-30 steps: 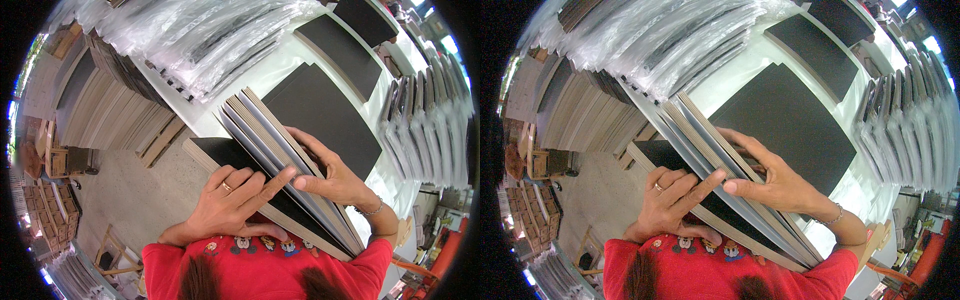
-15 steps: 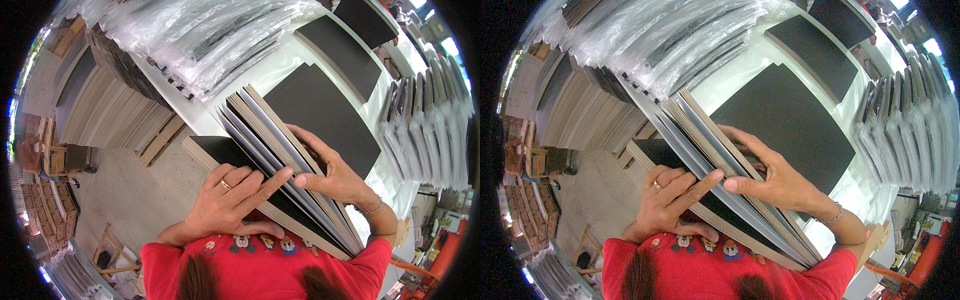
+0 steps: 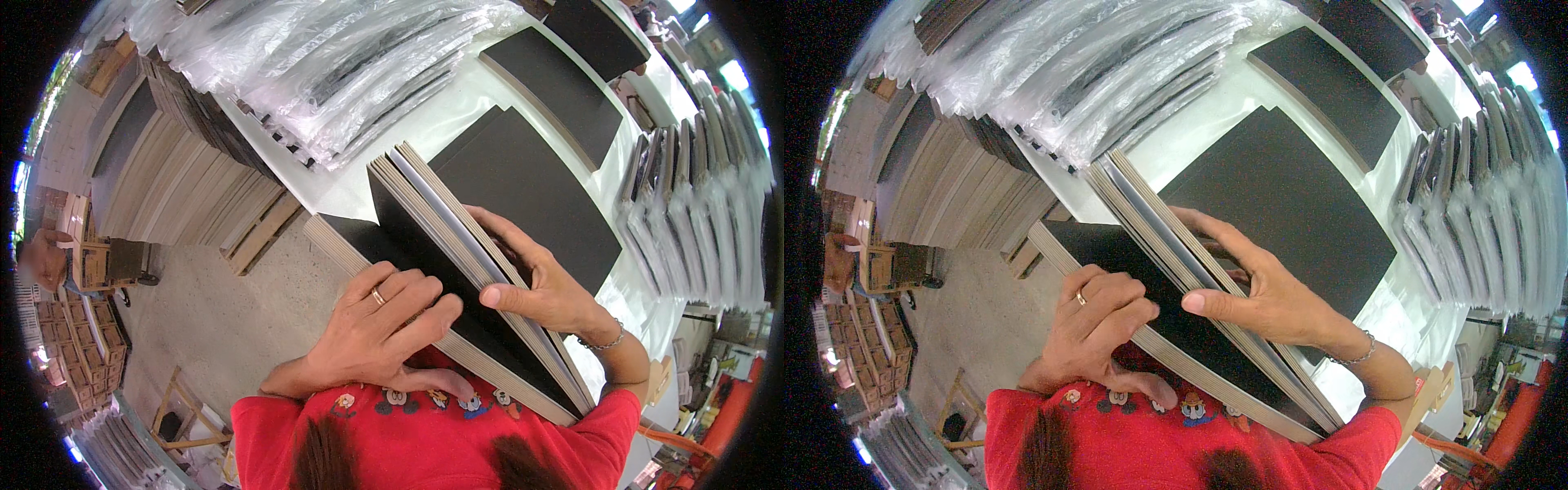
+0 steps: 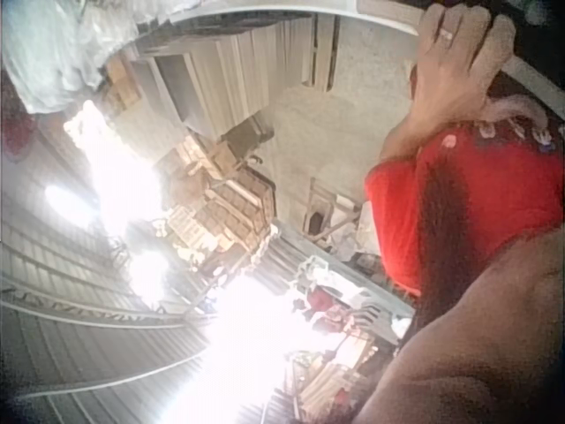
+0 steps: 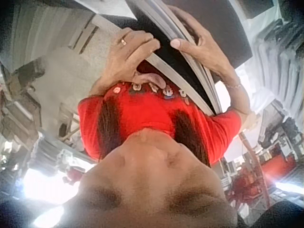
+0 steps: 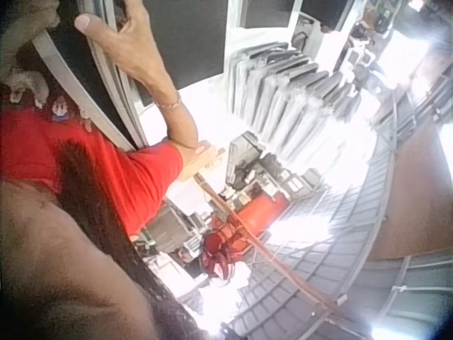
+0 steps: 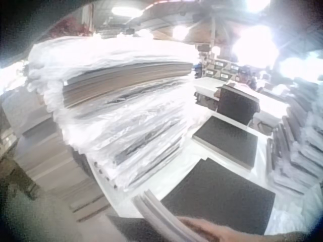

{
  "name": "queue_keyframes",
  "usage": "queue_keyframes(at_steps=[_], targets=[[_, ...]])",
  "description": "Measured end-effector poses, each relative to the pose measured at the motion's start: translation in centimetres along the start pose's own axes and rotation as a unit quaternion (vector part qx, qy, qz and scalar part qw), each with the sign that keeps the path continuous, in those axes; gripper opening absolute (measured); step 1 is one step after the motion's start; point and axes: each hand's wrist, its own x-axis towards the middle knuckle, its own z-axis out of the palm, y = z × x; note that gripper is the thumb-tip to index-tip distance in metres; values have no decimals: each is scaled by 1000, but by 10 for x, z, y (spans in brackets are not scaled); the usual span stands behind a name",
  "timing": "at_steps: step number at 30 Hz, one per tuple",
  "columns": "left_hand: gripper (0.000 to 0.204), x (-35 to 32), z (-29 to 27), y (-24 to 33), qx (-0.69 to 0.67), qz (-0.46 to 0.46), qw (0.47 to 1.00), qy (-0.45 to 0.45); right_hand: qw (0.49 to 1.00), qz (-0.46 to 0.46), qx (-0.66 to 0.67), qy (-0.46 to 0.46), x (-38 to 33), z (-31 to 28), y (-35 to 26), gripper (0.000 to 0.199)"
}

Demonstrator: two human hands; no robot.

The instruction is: The person repeatedly picks up black-covered notebooks from a table, stacks them, and places them on a nearby pile. The person also flips through the pages of the notebooks while holding them.

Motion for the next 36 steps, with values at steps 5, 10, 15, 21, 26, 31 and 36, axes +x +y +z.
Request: queue_keyframes(at_steps=[5,10,15,21,26,31,36], targets=[[93,12,-4,6,47,-28,996,-69,997,-56,-41,-37,0,-6,8,83],[95,9,-2,5,60,-24,996,-69,998,-42,-43,-33,0,-10,7,83],[96,9,-1,3,71,-19,995,-70,998,-45,-29,-30,1,-11,7,84],[92,9,-1,2,60,-11,996,-58,997,-49,-48,-33,1,-13,8,87],[90,4,-2,1,43,-3,998,-54,998,-36,-47,-32,1,-13,6,89],[92,3,-2,0,32,-1,998,-51,1000,9,7,14,3,-8,-1,100],[91,4,-3,-2,24,-5,998,-61,1000,6,10,21,2,-7,1,100]])
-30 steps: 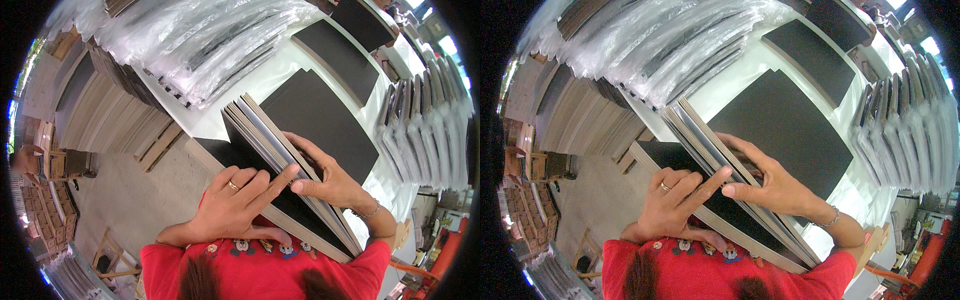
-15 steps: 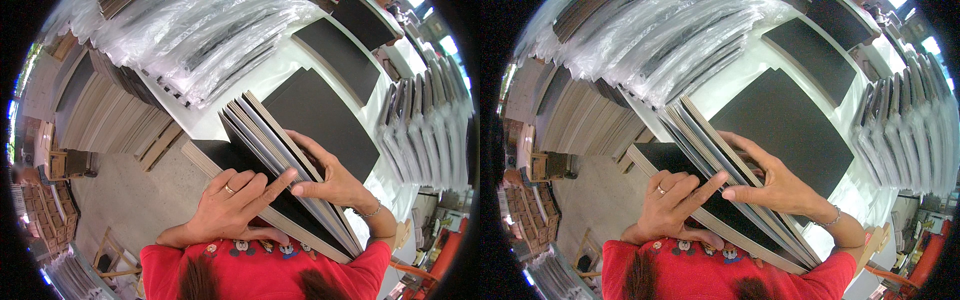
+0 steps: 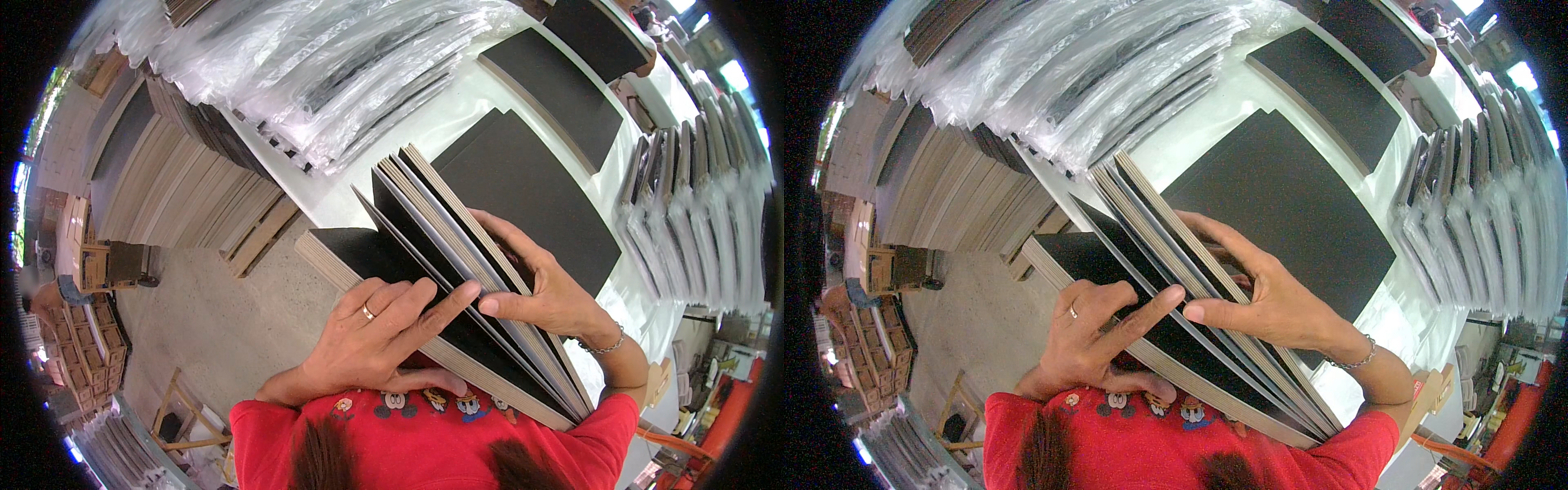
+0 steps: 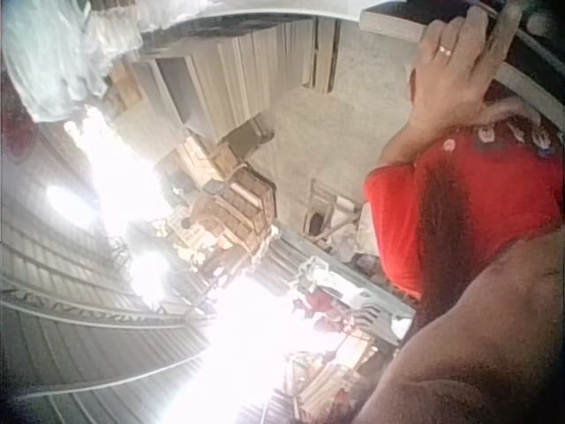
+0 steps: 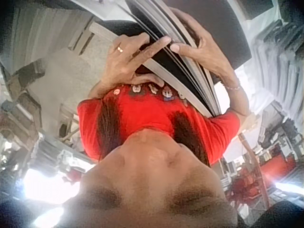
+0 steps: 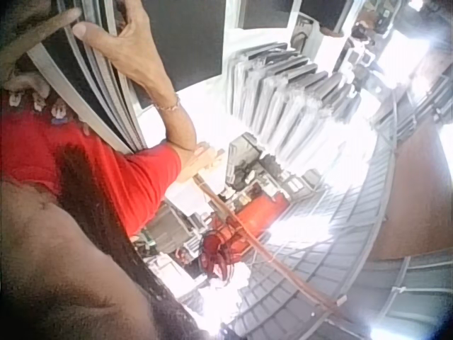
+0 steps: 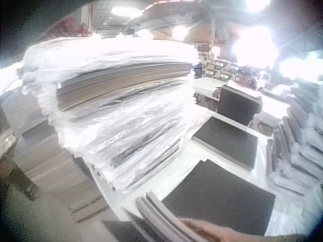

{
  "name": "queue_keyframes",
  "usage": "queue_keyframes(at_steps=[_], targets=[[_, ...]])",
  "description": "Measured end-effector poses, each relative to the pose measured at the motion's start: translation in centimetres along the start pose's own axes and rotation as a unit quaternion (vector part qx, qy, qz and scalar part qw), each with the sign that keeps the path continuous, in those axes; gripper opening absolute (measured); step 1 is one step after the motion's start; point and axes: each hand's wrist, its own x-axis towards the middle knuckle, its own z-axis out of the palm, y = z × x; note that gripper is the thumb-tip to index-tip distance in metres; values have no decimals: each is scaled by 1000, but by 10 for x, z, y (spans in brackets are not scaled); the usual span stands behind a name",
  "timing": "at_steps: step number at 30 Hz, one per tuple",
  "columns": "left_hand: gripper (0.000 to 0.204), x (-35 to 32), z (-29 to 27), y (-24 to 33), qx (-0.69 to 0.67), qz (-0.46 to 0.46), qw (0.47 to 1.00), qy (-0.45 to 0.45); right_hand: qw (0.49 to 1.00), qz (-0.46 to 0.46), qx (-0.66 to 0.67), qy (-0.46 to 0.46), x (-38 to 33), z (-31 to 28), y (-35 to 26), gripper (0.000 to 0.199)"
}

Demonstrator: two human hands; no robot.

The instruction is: The person repeatedly picks up black-covered notebooks from a table, stacks them, and places them on a nearby pile. The person also flips through the pages of the notebooks while holding them.

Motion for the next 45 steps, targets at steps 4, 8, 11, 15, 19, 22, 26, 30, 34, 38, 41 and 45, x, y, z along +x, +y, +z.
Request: queue_keyframes(at_steps=[4,8,11,15,19,22,26,30,34,38,41,45], targets=[[88,0,-3,3,7,-28,999,-34,1000,-5,-3,-4,0,0,0,100],[94,2,-1,6,-1,-40,999,-16,998,-35,-28,-35,0,-4,3,92],[97,2,1,6,-9,-40,999,1,997,-46,-46,-48,-1,-6,5,88],[87,0,-1,4,16,-33,999,-29,1000,-7,-12,-10,-1,-3,3,102],[87,1,-2,5,12,-35,999,-34,1000,-11,-9,-11,-1,-3,2,102],[87,0,-3,4,15,-30,999,-34,1000,-10,-10,-10,-1,-3,1,100],[86,-1,-2,3,3,-25,999,-21,1000,-2,-4,-11,-2,-2,-1,100],[85,-2,-1,3,0,-24,1000,-19,1000,-2,-8,-10,-2,-3,-1,100],[85,-1,-2,5,8,-32,999,-31,1000,-1,-12,-11,-2,-3,0,100],[84,-1,-1,5,6,-34,999,-30,999,-26,-31,-32,-3,-7,2,89],[83,-1,0,5,0,-35,999,-23,997,-38,-44,-43,-3,-9,4,85],[83,-2,1,4,-6,-28,999,-14,1000,-1,-15,-13,-2,-5,0,98]])
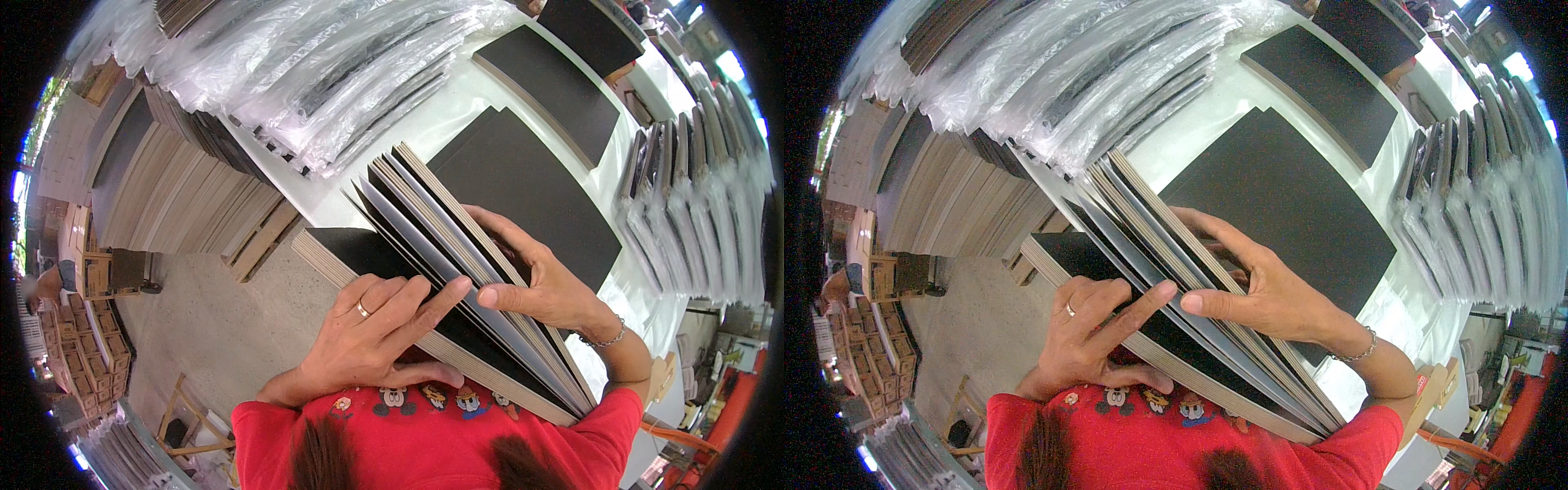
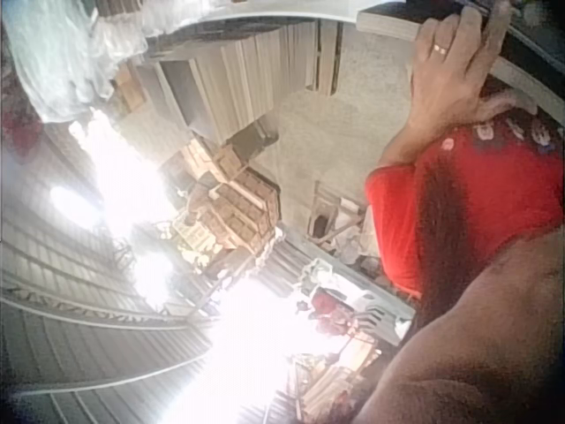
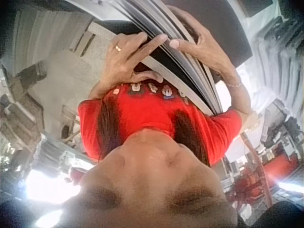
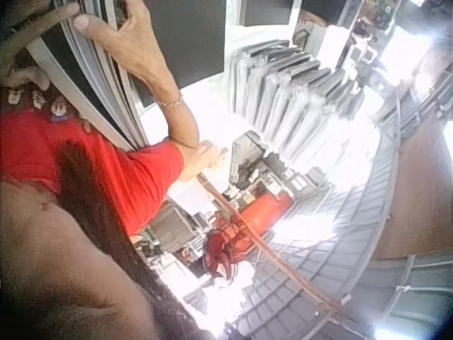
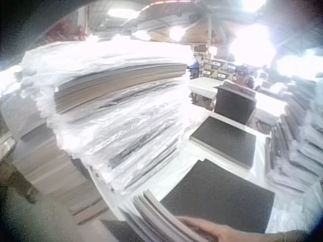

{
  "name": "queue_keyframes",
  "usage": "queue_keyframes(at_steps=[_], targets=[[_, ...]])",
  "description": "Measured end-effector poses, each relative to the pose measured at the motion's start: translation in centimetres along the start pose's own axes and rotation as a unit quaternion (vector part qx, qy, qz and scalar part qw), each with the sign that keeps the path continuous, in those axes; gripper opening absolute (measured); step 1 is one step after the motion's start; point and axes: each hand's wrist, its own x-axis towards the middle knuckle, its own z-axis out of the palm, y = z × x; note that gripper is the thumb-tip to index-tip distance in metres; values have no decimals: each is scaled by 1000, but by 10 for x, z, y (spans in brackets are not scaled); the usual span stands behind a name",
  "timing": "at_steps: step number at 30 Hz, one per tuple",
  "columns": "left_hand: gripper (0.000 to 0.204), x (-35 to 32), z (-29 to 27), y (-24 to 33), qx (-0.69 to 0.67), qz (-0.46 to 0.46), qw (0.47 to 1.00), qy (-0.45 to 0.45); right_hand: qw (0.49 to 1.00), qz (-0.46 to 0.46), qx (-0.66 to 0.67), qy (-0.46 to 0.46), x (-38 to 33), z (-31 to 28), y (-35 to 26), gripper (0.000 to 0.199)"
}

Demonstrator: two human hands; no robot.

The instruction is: The person repeatedly picks up black-covered notebooks from a table, stacks them, and places them on a nearby pile. The person also flips through the pages of the notebooks while holding them.

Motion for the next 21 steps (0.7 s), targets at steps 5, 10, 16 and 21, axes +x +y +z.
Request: queue_keyframes(at_steps=[5,10,16,21], targets=[[79,-6,-2,-2,-1,-4,1000,5,1000,0,-4,-11,2,2,-2,96],[71,-4,5,0,51,15,992,117,998,-56,-27,-32,-3,-3,5,81],[74,0,9,-10,80,65,993,65,985,-164,-30,-51,5,-14,38,87],[44,50,15,6,-19,191,974,117,973,-213,10,-94,25,-3,39,89]])
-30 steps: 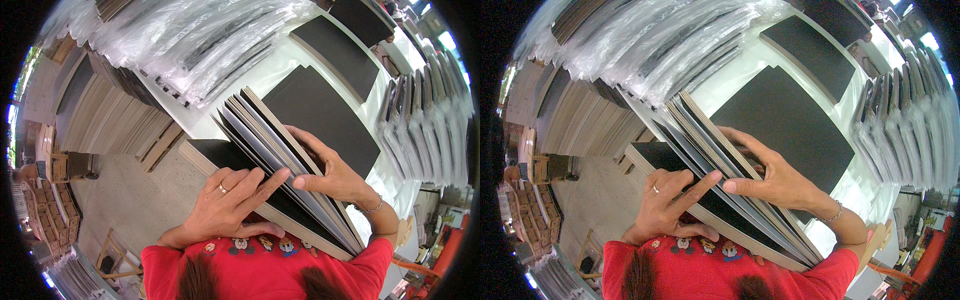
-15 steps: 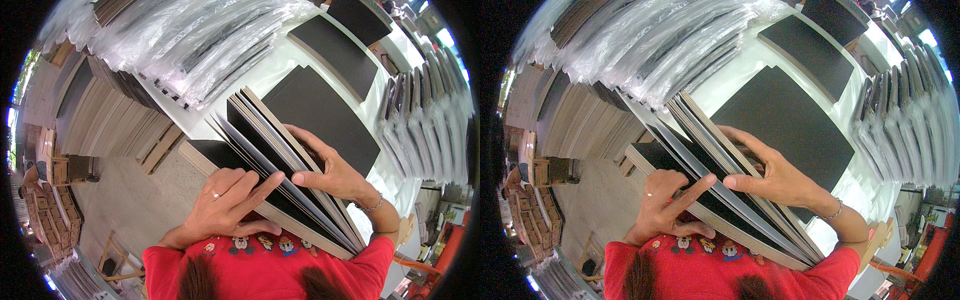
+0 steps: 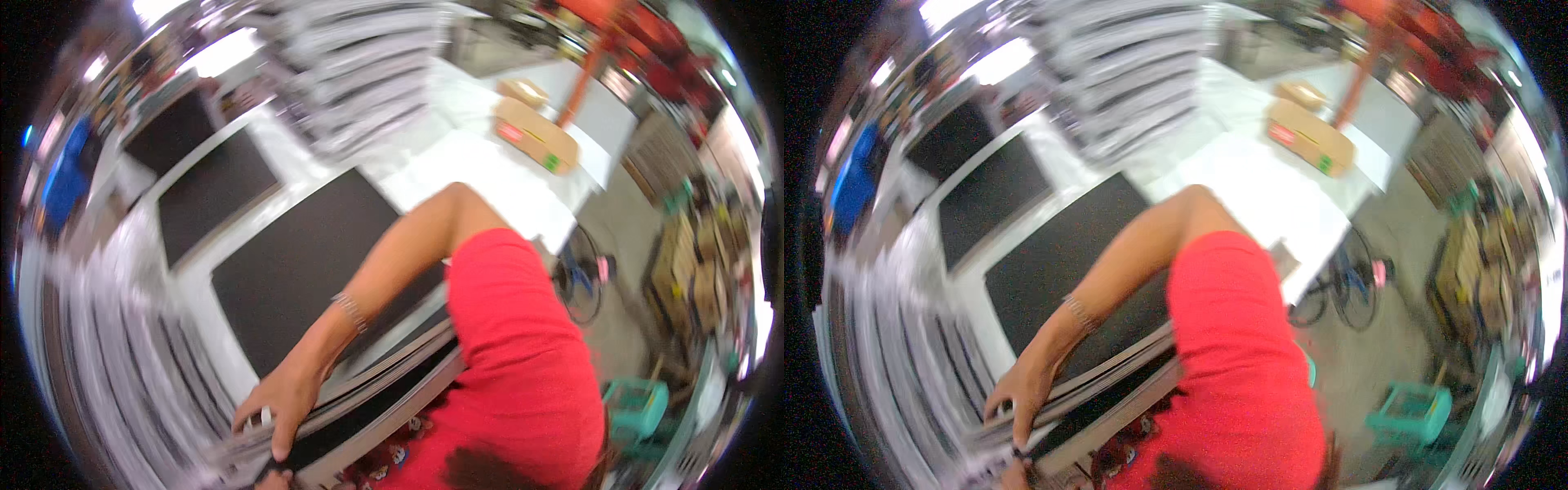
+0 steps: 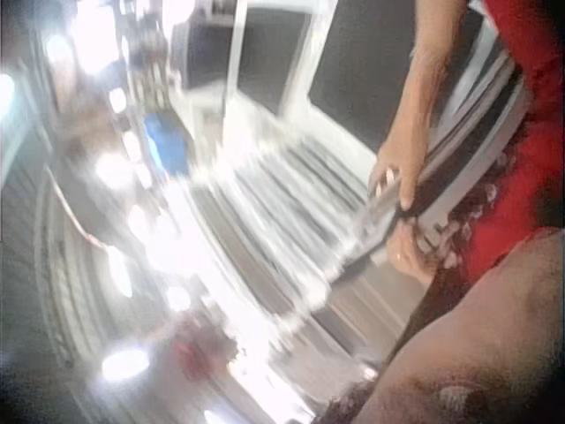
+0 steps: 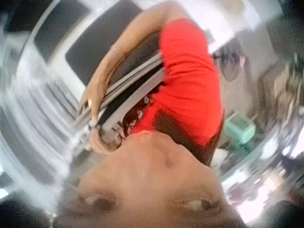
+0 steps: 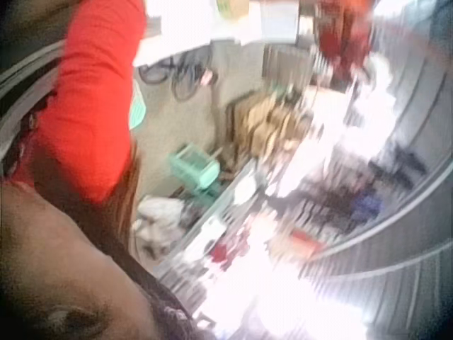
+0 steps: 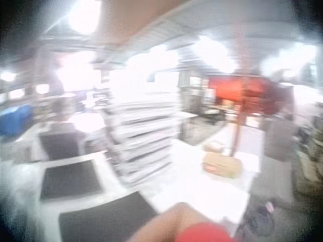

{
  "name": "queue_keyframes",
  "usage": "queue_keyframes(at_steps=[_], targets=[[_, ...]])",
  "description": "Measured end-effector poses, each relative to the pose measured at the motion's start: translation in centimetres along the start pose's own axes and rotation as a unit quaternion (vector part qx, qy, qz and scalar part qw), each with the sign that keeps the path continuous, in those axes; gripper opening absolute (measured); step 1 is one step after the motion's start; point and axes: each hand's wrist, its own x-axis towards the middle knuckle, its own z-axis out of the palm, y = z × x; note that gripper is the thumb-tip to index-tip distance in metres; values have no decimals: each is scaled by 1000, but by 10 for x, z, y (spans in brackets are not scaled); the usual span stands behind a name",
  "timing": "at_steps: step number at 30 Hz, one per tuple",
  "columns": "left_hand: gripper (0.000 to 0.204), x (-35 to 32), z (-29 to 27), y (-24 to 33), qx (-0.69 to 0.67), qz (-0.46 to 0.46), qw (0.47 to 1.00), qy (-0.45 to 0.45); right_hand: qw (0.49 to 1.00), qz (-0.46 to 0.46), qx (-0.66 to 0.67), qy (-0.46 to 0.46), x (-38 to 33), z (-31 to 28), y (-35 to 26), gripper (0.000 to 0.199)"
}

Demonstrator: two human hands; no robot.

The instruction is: The person repeatedly picks up black-covered notebooks from a table, stacks them, and places them on a nearby pile. The person also flips through the pages of the notebooks while holding them.

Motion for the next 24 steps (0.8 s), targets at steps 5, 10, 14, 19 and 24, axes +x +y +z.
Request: queue_keyframes(at_steps=[5,10,14,19,24], targets=[[45,27,28,20,-53,93,994,-2,989,-51,-135,-17,24,-7,36,94],[45,42,37,14,-76,119,990,-6,989,-42,-142,-22,26,-18,28,94],[46,46,40,13,-76,129,989,-8,989,-35,-144,-9,18,-19,24,94],[47,49,41,12,-70,138,988,-8,990,-27,-140,-2,14,-20,22,94],[47,51,42,13,-67,145,987,-6,991,-18,-133,2,9,-19,22,94]])
